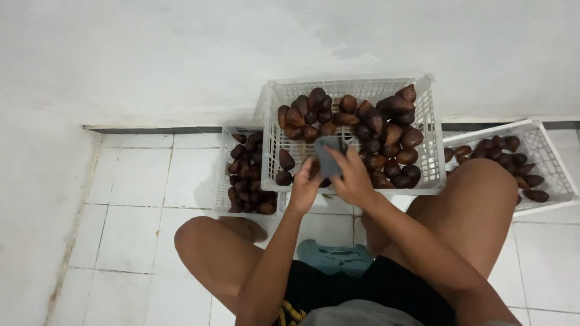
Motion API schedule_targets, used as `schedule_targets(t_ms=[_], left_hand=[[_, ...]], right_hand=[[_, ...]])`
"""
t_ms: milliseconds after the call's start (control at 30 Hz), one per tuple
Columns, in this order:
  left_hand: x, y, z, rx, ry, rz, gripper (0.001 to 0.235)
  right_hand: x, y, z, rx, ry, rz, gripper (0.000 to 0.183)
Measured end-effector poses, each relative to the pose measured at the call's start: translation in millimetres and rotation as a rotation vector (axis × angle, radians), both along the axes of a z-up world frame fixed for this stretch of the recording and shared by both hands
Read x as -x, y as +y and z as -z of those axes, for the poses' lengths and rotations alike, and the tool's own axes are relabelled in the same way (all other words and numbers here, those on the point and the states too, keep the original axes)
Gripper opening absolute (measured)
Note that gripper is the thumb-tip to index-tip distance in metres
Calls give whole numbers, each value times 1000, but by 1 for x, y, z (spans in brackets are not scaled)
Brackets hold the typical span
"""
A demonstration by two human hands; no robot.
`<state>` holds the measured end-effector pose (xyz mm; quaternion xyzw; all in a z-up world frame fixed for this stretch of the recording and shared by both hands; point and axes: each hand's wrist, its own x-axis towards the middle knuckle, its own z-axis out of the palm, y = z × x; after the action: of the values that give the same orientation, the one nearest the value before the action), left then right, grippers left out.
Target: The person sits on the floor and wipes dark brown nuts with a grey cloth, picking them up one by one from a central white crate and placing them into a crate on the left. The person repeats this process for multiple nuts.
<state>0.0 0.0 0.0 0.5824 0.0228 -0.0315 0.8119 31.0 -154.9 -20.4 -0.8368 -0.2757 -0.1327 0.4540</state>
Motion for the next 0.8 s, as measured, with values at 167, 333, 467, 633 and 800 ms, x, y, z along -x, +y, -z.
schedule_targets(t_ms=[167,333,467,633,800], left_hand=[[8,-1,-3,-272,-123,39,43],[12,-6,-17,-398,-321,82,39],[14,-12,-23,-599,-520,34,32],[14,-14,-11,-708,-568,10,28],[12,-15,-11,-553,-450,35,20]], right_hand=[[-21,-14,4,-297,673,121,43],[-27,-16,-12,-471,1051,246,53],[-26,-15,-42,-310,1084,254,66],[-34,-27,2,-115,857,324,50],[-31,-30,6,-165,818,360,44]])
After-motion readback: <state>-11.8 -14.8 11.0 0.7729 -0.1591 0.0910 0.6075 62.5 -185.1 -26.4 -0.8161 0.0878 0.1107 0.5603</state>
